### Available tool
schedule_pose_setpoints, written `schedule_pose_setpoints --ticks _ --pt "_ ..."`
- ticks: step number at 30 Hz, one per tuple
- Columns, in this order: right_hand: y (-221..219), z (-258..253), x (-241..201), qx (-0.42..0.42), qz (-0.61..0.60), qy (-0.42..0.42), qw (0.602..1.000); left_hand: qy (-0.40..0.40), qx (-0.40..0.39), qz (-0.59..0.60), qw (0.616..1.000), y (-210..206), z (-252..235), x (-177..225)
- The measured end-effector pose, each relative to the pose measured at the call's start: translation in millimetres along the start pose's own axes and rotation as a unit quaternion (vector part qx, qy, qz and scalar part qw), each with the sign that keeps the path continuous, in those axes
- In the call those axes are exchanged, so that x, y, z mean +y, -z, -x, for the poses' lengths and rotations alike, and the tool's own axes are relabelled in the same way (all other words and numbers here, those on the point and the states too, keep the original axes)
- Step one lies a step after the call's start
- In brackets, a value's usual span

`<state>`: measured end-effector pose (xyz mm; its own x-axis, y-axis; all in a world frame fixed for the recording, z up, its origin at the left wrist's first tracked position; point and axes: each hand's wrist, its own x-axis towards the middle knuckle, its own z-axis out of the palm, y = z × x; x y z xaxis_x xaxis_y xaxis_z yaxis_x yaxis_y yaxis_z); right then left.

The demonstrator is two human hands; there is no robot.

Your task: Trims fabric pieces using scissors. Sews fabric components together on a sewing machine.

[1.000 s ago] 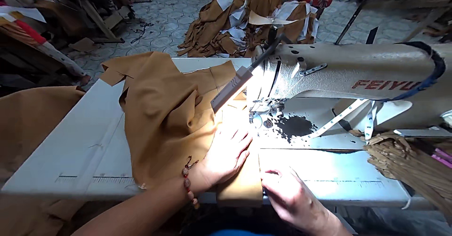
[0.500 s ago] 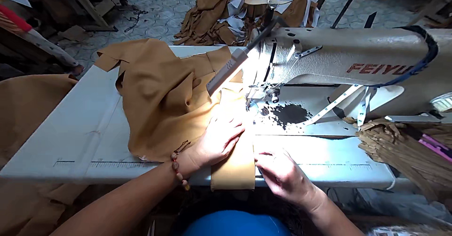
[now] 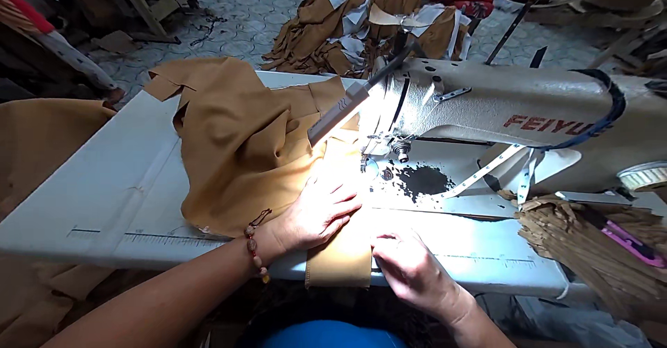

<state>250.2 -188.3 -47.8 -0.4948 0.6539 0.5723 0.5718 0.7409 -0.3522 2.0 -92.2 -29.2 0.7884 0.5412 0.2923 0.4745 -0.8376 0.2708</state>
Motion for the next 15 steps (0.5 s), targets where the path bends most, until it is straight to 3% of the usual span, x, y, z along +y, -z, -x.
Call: schedule_pose_setpoints --ticks 15 --pt "-3.8 -44.0 31.8 -0.028 0.024 -0.027 0.999 0.04 -0.067 0.011 0.997 12.1 -40.8 -41.7"
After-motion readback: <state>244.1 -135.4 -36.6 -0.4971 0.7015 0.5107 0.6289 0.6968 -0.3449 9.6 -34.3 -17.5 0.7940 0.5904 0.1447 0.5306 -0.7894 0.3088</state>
